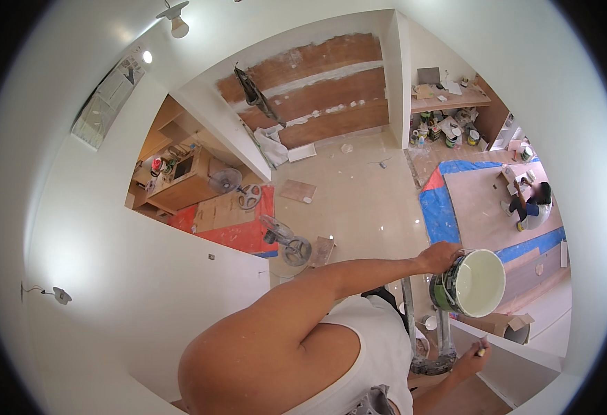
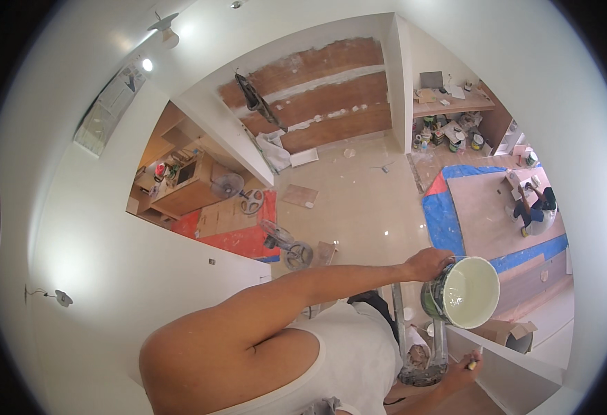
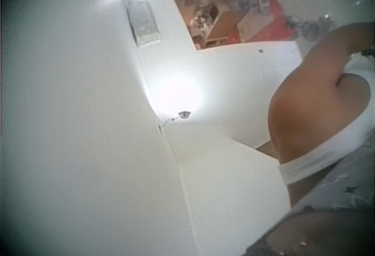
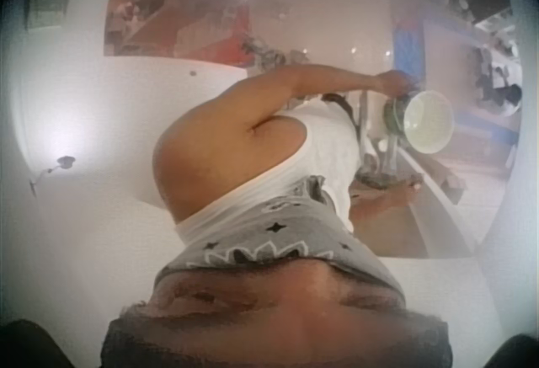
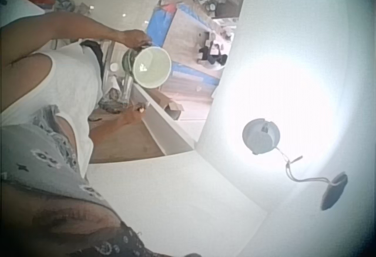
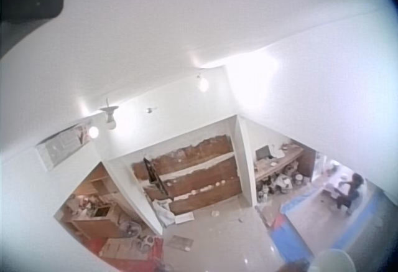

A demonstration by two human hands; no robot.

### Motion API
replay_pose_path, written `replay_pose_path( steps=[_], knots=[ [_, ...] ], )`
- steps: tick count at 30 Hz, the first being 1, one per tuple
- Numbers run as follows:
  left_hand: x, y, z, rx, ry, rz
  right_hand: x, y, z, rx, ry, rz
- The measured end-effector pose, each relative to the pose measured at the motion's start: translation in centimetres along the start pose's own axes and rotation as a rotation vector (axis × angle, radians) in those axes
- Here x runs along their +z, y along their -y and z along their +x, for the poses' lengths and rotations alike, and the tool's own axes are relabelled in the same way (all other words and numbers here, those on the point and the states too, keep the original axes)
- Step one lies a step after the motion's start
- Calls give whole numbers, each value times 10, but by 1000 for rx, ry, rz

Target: The person paints a white ceiling using a paintbrush and a paint can while standing on a ladder. They repeatedly dip the brush into the can and apply paint to the ceiling surface in a room under renovation.

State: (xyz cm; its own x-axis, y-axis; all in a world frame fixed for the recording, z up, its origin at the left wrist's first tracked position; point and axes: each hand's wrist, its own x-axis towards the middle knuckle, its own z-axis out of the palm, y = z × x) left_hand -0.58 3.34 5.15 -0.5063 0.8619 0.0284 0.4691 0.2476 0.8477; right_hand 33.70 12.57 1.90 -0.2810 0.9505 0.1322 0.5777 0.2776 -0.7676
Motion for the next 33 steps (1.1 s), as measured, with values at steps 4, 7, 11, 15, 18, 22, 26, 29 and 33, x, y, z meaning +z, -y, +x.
replay_pose_path(
  steps=[4, 7, 11, 15, 18, 22, 26, 29, 33],
  knots=[
    [6, 7, 5, 24, 31, 72, -46, 43, 30, 4, -86, 106],
    [47, 44, 16, 202, 55, 159, -82, 77, 47, -128, -131, 61],
    [16, 37, 13, 85, 80, 1, -82, 137, 70, -332, -6, 294],
    [-1, 19, 10, 51, -28, 5, -72, 197, 80, -487, 253, 308],
    [-1, 18, 10, 34, -3, 44, -30, 220, 92, -400, 525, 119],
    [-12, 14, 12, 27, 18, 3, 57, 200, 118, -393, 760, -98],
    [-19, 9, 12, 34, 18, 56, 118, 169, 123, -517, 886, -331],
    [-20, 8, 11, 23, 6, 26, 111, 182, 127, -545, 937, -345],
    [-21, 5, 7, 9, -4, -26, 54, 213, 150, -189, 888, -40]
  ],
)
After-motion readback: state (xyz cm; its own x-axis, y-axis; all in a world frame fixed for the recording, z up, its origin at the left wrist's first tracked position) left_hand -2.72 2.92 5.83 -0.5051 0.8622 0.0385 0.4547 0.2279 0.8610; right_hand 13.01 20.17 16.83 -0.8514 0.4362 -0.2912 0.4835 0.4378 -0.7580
